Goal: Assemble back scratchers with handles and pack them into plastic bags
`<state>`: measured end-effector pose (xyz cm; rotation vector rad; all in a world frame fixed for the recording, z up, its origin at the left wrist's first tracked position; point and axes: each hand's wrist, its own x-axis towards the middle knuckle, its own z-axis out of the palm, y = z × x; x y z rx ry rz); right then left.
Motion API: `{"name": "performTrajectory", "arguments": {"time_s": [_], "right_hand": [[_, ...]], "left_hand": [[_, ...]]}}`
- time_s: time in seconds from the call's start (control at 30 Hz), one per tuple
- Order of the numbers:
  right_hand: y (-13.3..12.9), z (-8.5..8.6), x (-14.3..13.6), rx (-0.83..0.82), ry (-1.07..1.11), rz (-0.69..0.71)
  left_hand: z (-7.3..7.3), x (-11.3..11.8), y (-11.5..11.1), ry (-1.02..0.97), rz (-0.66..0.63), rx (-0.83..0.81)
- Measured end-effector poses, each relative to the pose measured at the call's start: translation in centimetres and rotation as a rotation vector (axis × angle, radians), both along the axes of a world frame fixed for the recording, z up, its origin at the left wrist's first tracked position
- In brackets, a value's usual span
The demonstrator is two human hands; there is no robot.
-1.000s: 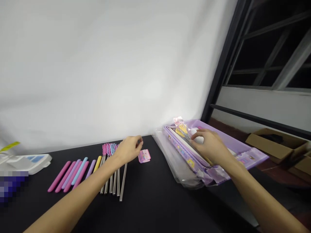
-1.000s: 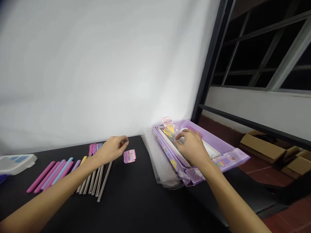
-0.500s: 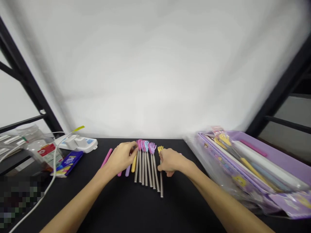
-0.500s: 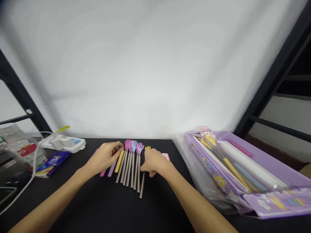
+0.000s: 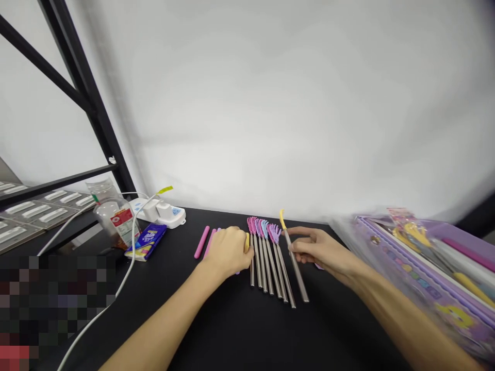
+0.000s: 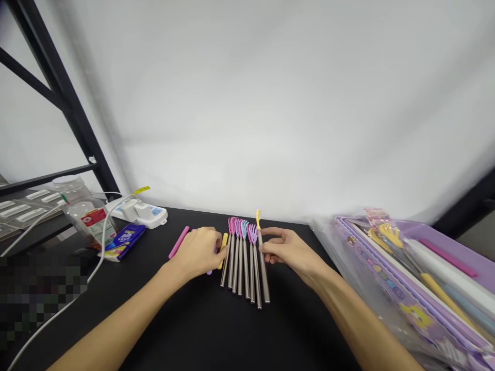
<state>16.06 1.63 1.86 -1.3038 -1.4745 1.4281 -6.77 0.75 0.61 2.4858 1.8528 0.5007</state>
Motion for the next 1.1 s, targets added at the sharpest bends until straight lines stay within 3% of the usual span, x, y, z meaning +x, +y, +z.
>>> {"name": "performTrajectory", "arguments": {"time_s": [0.17, 0.43, 0.6, 0.93, 1.0, 1.1], "right_hand": [[-0.5, -0.7, 0.5, -0.01, 0.101, 0.018], [-0.6, -0.2, 0.9, 0.087, 0.229, -0.049], [-0.1, -0.5, 1.2, 0.101, 0.339, -0.136], [0.3, -0.9, 1.3, 0.103, 0.354, -0.147], [0.3, -0.8, 1.3, 0.143, 0.405, -0.193], [0.4, -0.4, 1.3, 0.264, 0.53, -0.318]], "left_hand": [[-0.8, 0.9, 0.5, 0.036, 0.033, -0.04], [-0.4, 1.5, 0.7, 0.061, 0.052, -0.141], [-0.5, 2.0, 0.9, 0.118, 0.108, -0.095], [-1.1, 2.3, 1.6, 0.211, 0.155, -0.042], [-0.8, 2.2, 1.4, 0.188, 0.123, 0.006], [-0.3, 2.0, 0.9, 0.014, -0.028, 0.113]]}}
